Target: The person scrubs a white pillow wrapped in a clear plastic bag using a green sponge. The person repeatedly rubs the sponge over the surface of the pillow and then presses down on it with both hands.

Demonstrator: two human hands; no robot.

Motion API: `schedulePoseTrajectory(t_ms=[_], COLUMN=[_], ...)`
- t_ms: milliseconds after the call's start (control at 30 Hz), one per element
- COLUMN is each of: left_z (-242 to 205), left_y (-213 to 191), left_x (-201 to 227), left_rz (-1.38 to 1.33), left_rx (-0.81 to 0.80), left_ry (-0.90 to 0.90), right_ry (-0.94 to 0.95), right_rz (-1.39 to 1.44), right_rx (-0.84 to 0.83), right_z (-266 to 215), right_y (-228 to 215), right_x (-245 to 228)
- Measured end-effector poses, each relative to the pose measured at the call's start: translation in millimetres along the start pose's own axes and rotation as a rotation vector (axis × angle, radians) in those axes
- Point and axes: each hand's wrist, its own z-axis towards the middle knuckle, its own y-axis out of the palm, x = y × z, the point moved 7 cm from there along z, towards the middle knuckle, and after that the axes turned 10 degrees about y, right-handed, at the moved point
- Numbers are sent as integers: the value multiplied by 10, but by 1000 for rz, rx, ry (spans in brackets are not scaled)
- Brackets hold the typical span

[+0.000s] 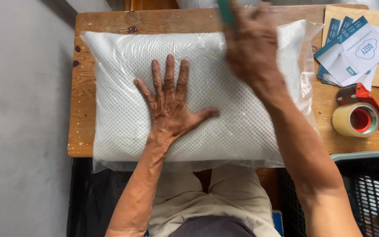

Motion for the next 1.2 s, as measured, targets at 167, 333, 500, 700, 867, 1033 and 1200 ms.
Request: schedulePoseTrajectory(t_ms=[167,333,500,700,867,1033,1200], left_z=[-14,-34,-13,-1,-17,57,157], left_y=[-21,1,-4,-16,-58,-204,-556], left_x=[1,-31,2,10,-19,-197,-1377], left_rz=[-192,-171,-162,-182,-170,-284,-389], left_rx=[109,145,178,149,179,165,373], left_ry=[-7,-15,-1,-9,-14,0,-423], right_ry=[-164,-64,509,689,855,1201,1471], right_rz=[-58,-420,-249,3,-85,412,1096], right_rx=[-373,-307,-729,-713,-691,-447,-296], right_z=[182,323,153,-96,-279,-384,-529], right_y=[1055,1011,510,630,298,103,755], right_x=[-960,154,1432,1870,2003,2244,2523])
